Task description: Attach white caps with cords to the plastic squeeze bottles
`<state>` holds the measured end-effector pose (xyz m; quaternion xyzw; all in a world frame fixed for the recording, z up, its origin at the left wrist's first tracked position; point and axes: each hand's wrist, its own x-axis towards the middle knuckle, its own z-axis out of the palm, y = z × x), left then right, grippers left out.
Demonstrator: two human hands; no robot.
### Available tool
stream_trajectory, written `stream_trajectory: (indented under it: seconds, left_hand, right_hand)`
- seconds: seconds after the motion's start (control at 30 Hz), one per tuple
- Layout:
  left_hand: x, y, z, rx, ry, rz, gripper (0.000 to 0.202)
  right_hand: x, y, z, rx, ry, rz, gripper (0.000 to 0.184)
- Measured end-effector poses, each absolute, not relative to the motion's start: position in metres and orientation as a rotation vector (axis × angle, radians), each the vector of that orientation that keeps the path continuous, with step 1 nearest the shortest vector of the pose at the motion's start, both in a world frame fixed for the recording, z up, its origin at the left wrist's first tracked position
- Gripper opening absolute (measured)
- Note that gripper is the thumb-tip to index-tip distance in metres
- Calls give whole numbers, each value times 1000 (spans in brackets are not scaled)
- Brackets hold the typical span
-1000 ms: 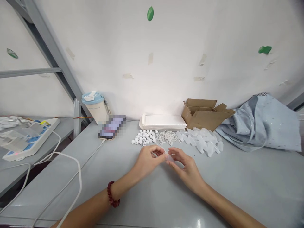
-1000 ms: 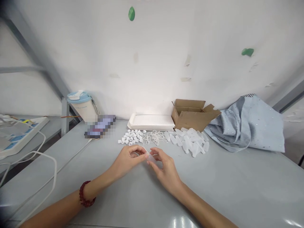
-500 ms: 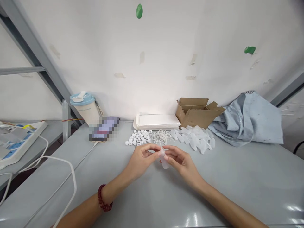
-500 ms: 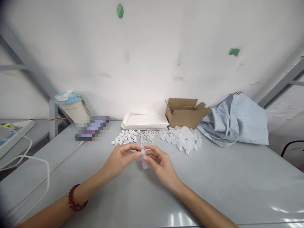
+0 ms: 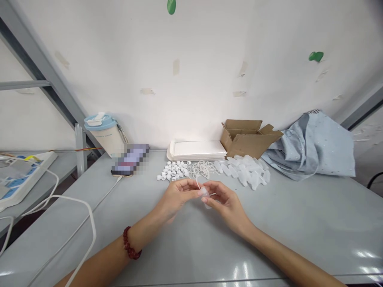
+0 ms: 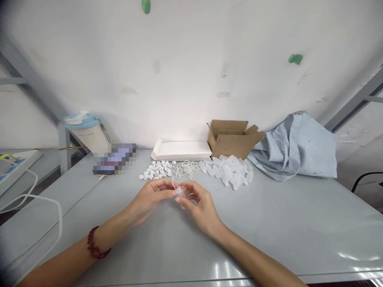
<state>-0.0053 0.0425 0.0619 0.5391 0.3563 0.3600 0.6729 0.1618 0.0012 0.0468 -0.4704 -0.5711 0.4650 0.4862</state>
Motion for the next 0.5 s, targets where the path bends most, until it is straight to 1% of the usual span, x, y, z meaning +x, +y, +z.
stream_trajectory:
  seconds: [0.13,0.3,0.5]
  left_hand:
    - [-5,43,61,1173,736,796,16]
    - [-3,41,62,1188,818,817,19]
    - [-5,44,61,1146,820,841,20]
  right_hand:
    - [161,0,48,-1136,-1364,1172,28]
    - [160,-1,48,-1142,-1357,1168,33]
    - [162,-2,48,-1154,-1404,1155,32]
